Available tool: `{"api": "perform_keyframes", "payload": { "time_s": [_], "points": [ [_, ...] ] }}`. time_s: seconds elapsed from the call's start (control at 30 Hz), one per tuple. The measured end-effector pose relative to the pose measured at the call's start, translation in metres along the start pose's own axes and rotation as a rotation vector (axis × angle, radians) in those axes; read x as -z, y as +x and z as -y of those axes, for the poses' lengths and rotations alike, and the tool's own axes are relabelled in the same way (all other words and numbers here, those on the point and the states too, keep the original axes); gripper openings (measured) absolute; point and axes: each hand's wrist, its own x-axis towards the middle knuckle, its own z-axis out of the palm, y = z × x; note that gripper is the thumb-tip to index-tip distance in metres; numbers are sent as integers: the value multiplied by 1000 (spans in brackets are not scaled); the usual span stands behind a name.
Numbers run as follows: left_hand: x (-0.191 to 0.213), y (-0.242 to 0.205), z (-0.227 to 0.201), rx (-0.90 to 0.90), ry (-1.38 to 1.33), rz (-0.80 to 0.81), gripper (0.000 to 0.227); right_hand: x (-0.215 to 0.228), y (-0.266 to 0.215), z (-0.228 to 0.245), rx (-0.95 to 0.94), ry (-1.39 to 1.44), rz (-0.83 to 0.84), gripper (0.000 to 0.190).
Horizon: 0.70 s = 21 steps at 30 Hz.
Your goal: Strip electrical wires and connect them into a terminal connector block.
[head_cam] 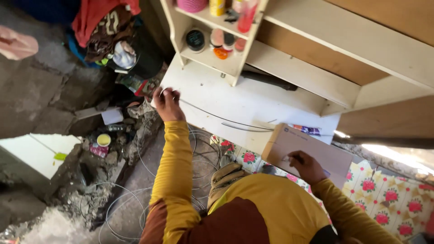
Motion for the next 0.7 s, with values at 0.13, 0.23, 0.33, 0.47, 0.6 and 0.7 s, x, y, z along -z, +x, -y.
{"api": "perform_keyframes", "payload": {
  "time_s": [0.13, 0.23, 0.33, 0.47, 0.6, 0.7],
  "points": [
    [-70, -86, -27, 20, 114, 586, 32, 19, -17, 58, 92, 124, -101, 22],
    [-104, -191, -34, 136, 328, 821, 24, 37, -52, 139, 326, 214, -70, 17],
    [-136, -281, -55, 104, 324, 968, 18, 47, -78, 207, 513, 330, -35, 23],
    [-142, -330, -45, 2, 379, 1029, 15, 67, -85, 201, 520, 301, -89, 24],
    [-140, -343, -67, 159, 407, 1082, 23, 70, -97, 215, 683, 130, -229, 12],
    [-157, -342, -112, -4, 446, 1118, 30, 66, -106, 233, 805, -1, -245, 10]
  ]
}}
